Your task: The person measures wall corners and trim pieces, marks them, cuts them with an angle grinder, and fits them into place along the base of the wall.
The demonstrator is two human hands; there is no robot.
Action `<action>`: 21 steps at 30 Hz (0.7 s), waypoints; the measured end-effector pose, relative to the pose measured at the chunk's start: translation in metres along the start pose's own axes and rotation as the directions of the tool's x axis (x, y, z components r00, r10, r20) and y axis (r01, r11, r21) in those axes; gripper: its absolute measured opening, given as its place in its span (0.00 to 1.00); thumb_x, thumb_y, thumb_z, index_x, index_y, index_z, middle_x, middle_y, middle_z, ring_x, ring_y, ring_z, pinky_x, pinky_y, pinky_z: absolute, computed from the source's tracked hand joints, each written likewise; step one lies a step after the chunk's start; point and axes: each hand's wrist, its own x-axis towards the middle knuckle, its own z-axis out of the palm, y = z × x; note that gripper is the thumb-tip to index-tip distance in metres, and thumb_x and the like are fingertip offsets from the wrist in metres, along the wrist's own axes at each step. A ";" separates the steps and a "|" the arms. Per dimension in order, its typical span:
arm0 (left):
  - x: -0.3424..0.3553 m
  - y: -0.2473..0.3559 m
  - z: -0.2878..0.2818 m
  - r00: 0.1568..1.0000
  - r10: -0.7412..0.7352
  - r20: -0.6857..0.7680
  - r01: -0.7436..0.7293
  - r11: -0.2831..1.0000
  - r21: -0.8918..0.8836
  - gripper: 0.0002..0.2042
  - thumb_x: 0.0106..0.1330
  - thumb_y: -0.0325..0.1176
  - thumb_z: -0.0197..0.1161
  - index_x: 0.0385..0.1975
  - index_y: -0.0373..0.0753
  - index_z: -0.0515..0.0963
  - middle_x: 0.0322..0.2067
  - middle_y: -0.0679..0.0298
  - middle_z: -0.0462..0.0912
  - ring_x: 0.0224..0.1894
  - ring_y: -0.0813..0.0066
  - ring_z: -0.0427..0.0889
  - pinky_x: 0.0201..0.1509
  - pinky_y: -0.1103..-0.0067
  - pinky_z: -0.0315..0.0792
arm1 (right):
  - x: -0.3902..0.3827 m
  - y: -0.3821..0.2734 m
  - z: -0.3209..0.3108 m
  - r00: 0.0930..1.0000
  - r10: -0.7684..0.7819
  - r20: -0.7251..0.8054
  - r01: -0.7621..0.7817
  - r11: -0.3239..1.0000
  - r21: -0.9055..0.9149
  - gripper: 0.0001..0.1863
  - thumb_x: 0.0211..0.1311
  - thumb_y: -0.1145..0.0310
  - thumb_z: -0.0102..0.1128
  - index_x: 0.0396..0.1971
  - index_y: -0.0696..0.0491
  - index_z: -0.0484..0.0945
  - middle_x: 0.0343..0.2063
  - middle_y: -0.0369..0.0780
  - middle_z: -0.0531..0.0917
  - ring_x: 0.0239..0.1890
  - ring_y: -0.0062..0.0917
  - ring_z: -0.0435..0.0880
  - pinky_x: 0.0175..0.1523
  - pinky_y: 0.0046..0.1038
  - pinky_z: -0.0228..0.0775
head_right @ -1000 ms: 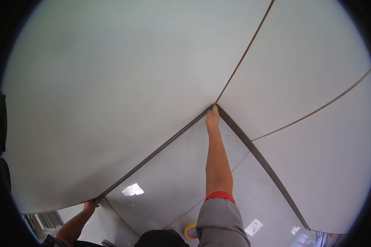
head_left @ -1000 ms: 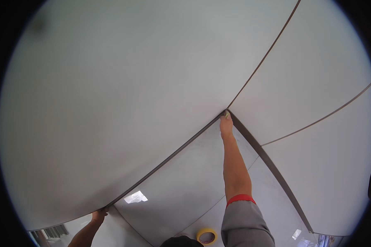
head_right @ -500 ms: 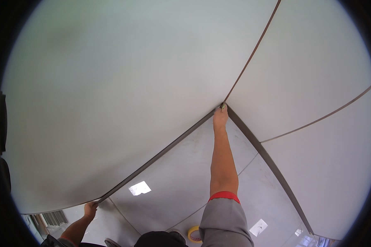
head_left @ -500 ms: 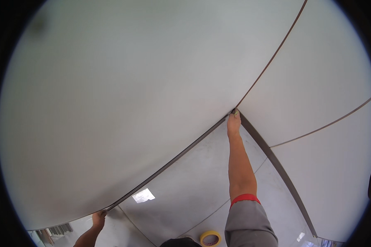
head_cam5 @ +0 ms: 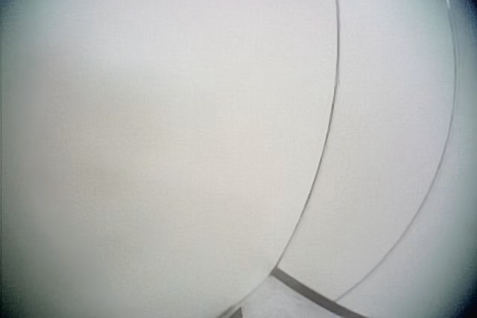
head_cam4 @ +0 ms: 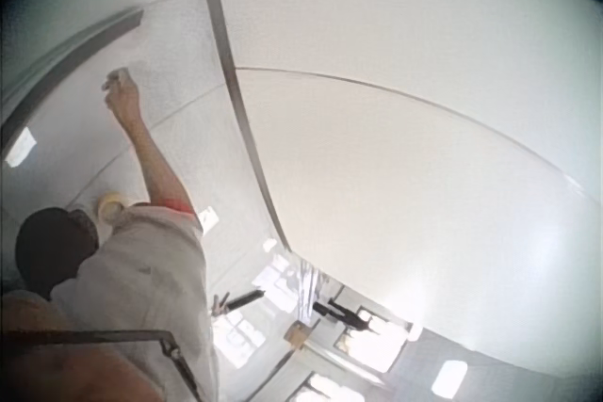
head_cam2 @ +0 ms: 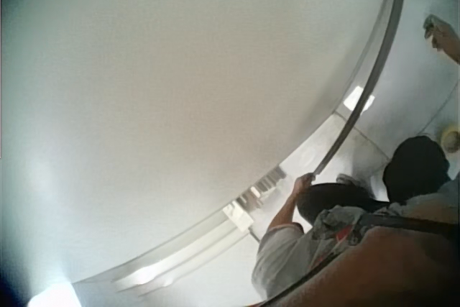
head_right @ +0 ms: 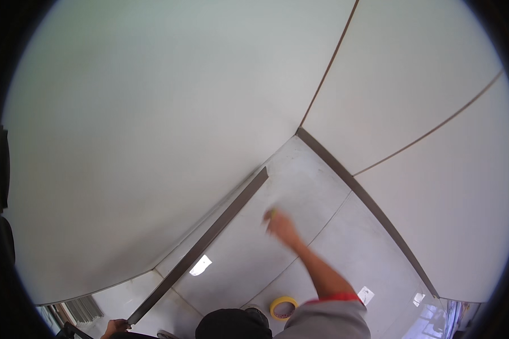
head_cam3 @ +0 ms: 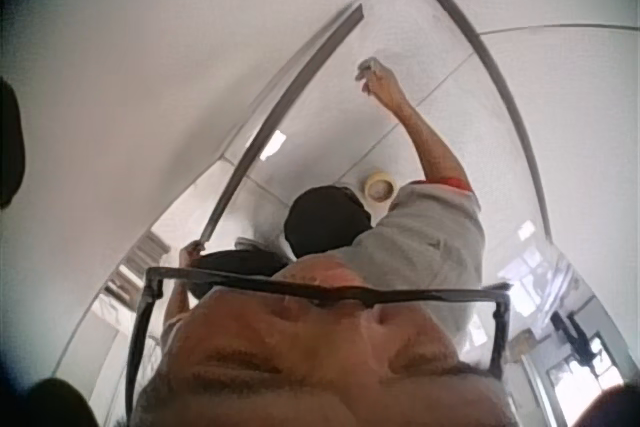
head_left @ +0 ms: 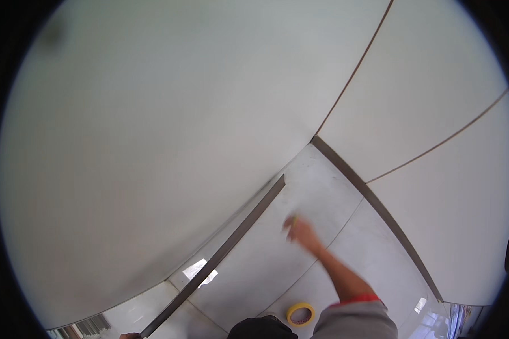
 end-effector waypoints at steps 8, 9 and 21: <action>0.106 -0.086 0.000 0.845 0.491 -0.212 -0.503 0.864 -0.004 0.11 0.72 0.35 0.59 0.43 0.35 0.84 0.27 0.60 0.85 0.29 0.67 0.82 0.37 0.70 0.78 | -0.373 0.103 0.196 0.760 0.629 0.165 -0.538 0.751 -0.383 0.21 0.65 0.52 0.54 0.48 0.51 0.77 0.41 0.52 0.85 0.48 0.51 0.82 0.53 0.49 0.71; 0.107 -0.071 -0.006 0.806 0.567 -0.169 -0.546 0.823 0.155 0.12 0.73 0.36 0.59 0.43 0.34 0.84 0.27 0.58 0.86 0.30 0.65 0.83 0.37 0.69 0.78 | -0.376 0.093 0.193 0.720 0.689 0.084 -0.604 0.682 -0.412 0.21 0.65 0.51 0.54 0.48 0.51 0.77 0.40 0.52 0.85 0.47 0.51 0.82 0.52 0.49 0.72; -0.021 0.037 -0.046 0.936 0.347 0.058 -0.337 0.837 0.432 0.14 0.71 0.38 0.60 0.42 0.32 0.82 0.34 0.57 0.87 0.34 0.65 0.85 0.37 0.70 0.78 | -0.340 -0.026 0.203 0.613 0.775 -0.151 -0.756 0.521 -0.396 0.31 0.58 0.36 0.61 0.40 0.54 0.77 0.37 0.52 0.85 0.43 0.50 0.85 0.47 0.50 0.74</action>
